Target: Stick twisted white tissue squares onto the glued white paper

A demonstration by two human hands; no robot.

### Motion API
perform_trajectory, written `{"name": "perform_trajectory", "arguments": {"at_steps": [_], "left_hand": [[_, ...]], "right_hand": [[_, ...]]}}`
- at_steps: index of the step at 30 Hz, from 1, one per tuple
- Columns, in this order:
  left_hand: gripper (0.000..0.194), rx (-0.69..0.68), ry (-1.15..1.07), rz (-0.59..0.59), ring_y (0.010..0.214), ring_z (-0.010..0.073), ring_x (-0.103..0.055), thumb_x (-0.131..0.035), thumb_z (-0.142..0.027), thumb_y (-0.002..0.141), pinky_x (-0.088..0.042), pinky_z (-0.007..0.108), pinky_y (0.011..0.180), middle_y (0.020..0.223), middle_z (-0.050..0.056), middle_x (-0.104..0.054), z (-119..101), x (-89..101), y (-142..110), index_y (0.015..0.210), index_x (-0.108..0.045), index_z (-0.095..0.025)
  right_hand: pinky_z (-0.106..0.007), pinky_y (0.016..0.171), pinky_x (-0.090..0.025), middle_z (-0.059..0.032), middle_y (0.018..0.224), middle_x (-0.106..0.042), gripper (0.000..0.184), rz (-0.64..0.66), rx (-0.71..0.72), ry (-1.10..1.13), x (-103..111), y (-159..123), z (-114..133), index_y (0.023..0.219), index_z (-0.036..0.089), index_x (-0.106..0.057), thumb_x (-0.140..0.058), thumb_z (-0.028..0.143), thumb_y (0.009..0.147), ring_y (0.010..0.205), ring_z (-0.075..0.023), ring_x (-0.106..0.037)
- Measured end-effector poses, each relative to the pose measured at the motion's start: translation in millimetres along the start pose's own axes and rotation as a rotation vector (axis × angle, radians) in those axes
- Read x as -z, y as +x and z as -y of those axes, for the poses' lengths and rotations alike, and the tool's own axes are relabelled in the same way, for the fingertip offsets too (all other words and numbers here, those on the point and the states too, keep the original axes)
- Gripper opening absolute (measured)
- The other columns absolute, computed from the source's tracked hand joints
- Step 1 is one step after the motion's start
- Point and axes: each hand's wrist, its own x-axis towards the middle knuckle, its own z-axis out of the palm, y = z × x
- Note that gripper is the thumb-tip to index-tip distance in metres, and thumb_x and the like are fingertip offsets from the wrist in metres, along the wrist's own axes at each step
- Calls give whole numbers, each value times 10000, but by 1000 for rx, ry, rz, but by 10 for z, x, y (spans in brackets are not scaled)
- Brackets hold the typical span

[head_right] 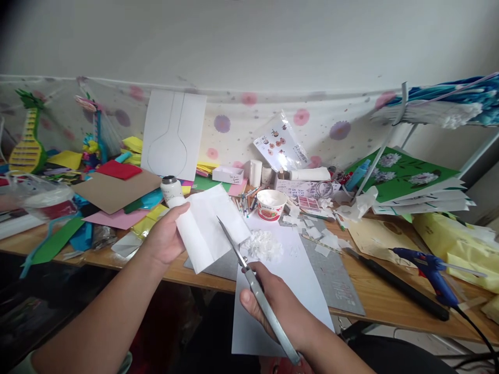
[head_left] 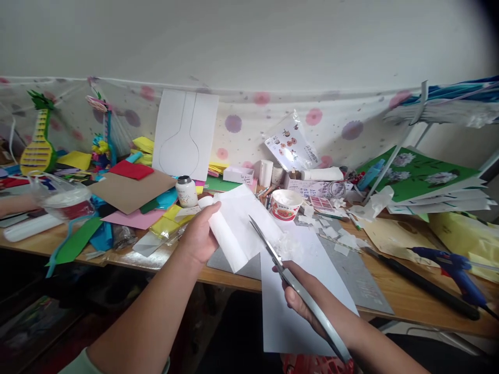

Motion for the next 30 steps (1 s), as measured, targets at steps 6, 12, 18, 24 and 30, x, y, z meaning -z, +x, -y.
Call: {"name": "perform_trajectory", "arguments": {"at_steps": [6,12,18,24,30], "left_hand": [[327,18,0,42,1023,285,-657,-624,-200,768,-539,389,904,1058,104,-713,68,73,-2,1090,-642,-147],[394,18,13,50,1029,288,-657,-664,-181,735,-537,389,907,1030,96,-722,119,152,46,1126,-625,-150],[405,27,33,29,955,282,-684,-637,-164,751,-555,382,853,976,98,-736,84,211,120,1155,-613,-142],[419,82,82,119,901,258,-694,-644,-173,778,-556,352,814,1010,90,-731,60,268,123,1194,-602,-154],[342,143,144,143,851,261,-698,-623,-196,798,-562,346,753,966,116,-736,40,383,182,1133,-628,-123]], "right_hand": [[-306,734,-442,-50,849,-593,476,11,26,14,-42,128,33,1137,196,-497,-375,590,899,814,-205,-566],[-276,604,-418,-22,759,-552,551,-30,-49,83,-176,295,2,1071,180,-517,-402,670,848,653,-161,-533],[-282,624,-414,-18,733,-528,598,-20,0,97,-203,416,-2,1039,166,-534,-413,707,817,682,-166,-508],[-329,736,-460,-37,842,-530,541,10,29,120,-202,534,112,1092,176,-478,-339,653,881,794,-192,-539],[-280,622,-458,-24,783,-530,528,-47,13,169,-380,783,30,989,178,-502,-405,676,845,701,-166,-550]]}}
